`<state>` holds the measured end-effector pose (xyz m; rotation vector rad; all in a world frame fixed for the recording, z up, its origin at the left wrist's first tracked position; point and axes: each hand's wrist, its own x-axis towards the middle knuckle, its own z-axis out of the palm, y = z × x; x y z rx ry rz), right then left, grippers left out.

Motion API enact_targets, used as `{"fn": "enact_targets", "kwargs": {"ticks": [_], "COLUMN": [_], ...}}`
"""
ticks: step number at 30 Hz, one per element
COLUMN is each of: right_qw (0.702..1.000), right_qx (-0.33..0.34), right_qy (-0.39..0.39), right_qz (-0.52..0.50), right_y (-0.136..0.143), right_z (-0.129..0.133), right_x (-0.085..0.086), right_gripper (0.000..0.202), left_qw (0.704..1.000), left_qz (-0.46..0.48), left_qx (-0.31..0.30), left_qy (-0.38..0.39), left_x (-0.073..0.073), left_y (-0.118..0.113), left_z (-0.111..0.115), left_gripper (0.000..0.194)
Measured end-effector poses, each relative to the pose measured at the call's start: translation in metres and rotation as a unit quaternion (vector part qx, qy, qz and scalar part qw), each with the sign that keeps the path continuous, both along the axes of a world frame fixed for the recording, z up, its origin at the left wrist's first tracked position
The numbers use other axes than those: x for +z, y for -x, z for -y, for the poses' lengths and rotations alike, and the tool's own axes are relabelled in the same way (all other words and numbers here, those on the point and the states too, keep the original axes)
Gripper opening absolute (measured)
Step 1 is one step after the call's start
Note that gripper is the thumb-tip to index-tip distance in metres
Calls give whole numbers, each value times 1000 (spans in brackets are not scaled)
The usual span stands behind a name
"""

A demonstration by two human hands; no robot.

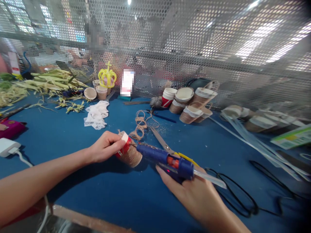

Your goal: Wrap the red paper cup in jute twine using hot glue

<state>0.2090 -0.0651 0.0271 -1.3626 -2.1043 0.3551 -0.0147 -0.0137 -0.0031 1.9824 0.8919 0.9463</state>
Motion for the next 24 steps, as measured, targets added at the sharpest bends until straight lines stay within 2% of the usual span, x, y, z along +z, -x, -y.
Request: {"fn": "enact_targets", "kwargs": {"ticks": [7,12,17,21,24], "right_qw": [999,998,994,998,999], "right_qx": [4,-45,-55,-42,-3], "right_qy": [10,39,93,56,38], "right_qz": [47,33,-13,-4,1], "right_y": [-2,1,1,1,2], "right_z": [-2,-3,-3,-2,-1], "right_x": [9,3,-2,4,11], "right_gripper": [16,19,17,16,15], "left_qw": [999,998,998,999,1000], "left_qz": [10,15,16,12,11], "left_qx": [-34,-40,-42,-23,0], "left_qy": [-25,-48,-40,-22,8], "left_x": [-1,-2,-4,-4,-3], "left_y": [1,2,3,2,1], "left_z": [-1,-2,-3,-2,-2], "left_gripper": [34,35,33,34,35]}}
